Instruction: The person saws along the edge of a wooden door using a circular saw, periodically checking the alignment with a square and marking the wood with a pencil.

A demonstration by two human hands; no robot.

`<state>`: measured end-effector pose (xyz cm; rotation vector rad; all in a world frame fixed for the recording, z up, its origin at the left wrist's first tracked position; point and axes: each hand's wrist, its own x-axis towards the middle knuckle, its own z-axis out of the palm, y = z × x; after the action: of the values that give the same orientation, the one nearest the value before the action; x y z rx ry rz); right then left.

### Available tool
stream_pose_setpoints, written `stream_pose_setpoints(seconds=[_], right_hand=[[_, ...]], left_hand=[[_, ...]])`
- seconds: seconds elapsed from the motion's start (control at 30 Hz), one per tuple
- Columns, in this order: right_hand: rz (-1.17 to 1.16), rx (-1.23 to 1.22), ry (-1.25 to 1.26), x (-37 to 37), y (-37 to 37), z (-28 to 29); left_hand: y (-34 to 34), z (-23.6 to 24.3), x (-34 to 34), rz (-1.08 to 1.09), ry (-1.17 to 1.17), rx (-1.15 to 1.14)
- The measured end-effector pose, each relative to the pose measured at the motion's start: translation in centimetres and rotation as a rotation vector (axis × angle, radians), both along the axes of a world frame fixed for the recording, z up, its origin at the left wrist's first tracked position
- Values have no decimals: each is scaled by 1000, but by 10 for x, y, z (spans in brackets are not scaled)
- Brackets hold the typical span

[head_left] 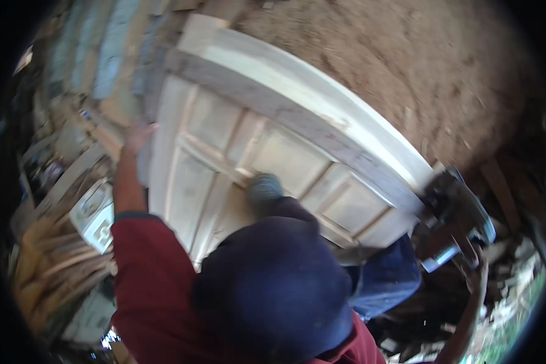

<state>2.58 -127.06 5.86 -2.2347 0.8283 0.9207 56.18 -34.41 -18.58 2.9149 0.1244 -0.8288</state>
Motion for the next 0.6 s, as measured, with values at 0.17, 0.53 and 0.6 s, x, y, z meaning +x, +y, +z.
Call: stream_pose_setpoints(seconds=[0.17,0.53,0.6], right_hand=[[40,7,-39,48,29,-6],[101,-76,-90,49,40,17],[110,-45,-168,51,42,12]], left_hand=[[74,14,30,109,70,-301],[-18,-12,58,159,210,-556],[-2,2,69,125,132,-463]])
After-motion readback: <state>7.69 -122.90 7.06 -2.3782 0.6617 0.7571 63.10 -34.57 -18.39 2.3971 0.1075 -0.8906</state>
